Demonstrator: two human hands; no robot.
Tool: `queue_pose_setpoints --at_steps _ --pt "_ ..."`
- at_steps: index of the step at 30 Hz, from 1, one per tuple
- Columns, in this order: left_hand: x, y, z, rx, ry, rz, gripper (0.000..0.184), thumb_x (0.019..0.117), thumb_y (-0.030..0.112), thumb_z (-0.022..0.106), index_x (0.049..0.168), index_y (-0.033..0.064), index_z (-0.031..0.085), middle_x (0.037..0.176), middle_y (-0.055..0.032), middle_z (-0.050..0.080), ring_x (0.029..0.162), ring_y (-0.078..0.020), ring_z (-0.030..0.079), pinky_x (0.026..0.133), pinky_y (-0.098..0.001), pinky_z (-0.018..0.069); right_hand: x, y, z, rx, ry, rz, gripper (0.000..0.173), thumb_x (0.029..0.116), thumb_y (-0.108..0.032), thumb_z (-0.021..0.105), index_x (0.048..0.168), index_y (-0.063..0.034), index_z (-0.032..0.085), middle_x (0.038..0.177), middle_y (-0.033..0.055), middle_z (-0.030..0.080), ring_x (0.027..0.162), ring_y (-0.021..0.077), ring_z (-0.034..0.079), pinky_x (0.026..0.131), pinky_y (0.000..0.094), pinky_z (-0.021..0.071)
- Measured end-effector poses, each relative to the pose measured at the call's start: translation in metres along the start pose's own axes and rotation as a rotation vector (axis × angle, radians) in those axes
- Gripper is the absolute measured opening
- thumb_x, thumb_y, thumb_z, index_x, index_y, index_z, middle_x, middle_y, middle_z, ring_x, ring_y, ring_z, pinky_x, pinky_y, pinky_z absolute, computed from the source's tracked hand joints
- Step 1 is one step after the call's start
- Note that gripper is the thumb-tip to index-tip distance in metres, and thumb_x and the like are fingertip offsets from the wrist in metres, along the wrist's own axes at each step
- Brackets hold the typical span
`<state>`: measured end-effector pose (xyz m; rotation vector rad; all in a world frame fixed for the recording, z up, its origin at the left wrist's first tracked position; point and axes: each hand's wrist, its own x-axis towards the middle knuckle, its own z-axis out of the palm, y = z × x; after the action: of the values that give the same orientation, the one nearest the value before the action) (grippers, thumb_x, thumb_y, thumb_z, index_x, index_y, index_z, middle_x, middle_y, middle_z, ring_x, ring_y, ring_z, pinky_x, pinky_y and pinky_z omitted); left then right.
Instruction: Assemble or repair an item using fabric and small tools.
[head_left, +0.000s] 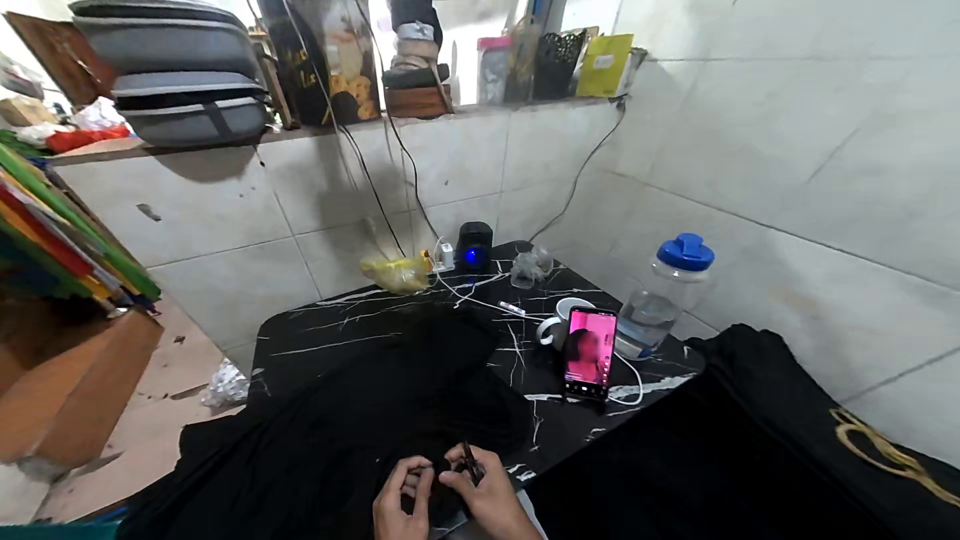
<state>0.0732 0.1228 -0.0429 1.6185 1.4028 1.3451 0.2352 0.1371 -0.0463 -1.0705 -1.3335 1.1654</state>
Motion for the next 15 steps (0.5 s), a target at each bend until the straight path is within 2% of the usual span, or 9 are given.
queue_pose_setpoints --at_steps 2,4,8,13,14,15 --pt "0.0011 -0.0015 -0.0004 0.010 -0.011 0.012 0.017 0.0934 0.006 0.068 0.106 -0.0024 0.074 0.097 -0.0084 0.074 0.080 -0.0058 0.069 0.075 -0.0216 0.0585 0.0015 -0.0007 -0.0024 -0.005 -0.034 0.012 0.015 0.0906 -0.009 0.073 0.103 -0.0010 0.072 0.085 -0.0029 0.067 0.069 -0.0015 0.058 0.065 0.0171 0.0503" --pt "0.0014 -0.0053 -0.0012 0.025 -0.019 0.034 0.014 0.0933 0.007 0.069 0.102 -0.0014 0.077 0.097 -0.0082 0.074 0.082 -0.0053 0.069 0.078 -0.0203 0.0577 0.0016 -0.0018 -0.0026 0.000 -0.037 0.026 0.014 0.0914 -0.008 0.072 0.103 -0.0003 0.072 0.086 -0.0016 0.069 0.071 -0.0008 0.061 0.067 0.0180 0.0526" --pt "0.0018 -0.0069 -0.0033 0.023 -0.038 0.055 0.012 0.0935 0.007 0.068 0.097 -0.0002 0.077 0.095 -0.0068 0.074 0.081 -0.0039 0.068 0.077 -0.0200 0.0571 0.0002 -0.0011 -0.0024 -0.027 -0.040 0.027 0.015 0.0921 -0.012 0.072 0.101 -0.0005 0.072 0.084 -0.0010 0.069 0.068 0.0002 0.059 0.065 0.0192 0.0515" --pt "0.0006 -0.0047 -0.0021 0.039 -0.031 0.025 0.016 0.0969 0.012 0.065 0.097 0.0001 0.076 0.092 -0.0049 0.074 0.080 -0.0027 0.067 0.077 -0.0200 0.0563 0.0003 -0.0002 -0.0023 0.004 -0.039 0.002 0.018 0.0915 -0.020 0.077 0.095 -0.0040 0.072 0.078 -0.0044 0.065 0.057 -0.0026 0.049 0.053 0.0165 0.0428" --pt "0.0003 -0.0043 -0.0016 0.047 -0.023 0.024 0.017 0.0974 0.013 0.065 0.096 -0.0002 0.076 0.091 -0.0047 0.074 0.079 -0.0021 0.066 0.076 -0.0194 0.0558 0.0003 0.0004 -0.0021 0.012 -0.032 -0.026 0.017 0.0927 -0.021 0.076 0.095 -0.0043 0.074 0.078 -0.0057 0.067 0.060 -0.0046 0.052 0.056 0.0154 0.0446" --pt "0.0003 -0.0037 -0.0015 0.051 -0.018 0.023 0.018 0.0982 0.013 0.064 0.097 -0.0004 0.076 0.091 -0.0049 0.074 0.079 -0.0018 0.066 0.077 -0.0192 0.0553 0.0002 0.0010 -0.0025 0.026 -0.038 -0.056 0.017 0.0956 -0.020 0.072 0.096 -0.0036 0.076 0.082 -0.0049 0.072 0.068 -0.0046 0.059 0.065 0.0159 0.0504"
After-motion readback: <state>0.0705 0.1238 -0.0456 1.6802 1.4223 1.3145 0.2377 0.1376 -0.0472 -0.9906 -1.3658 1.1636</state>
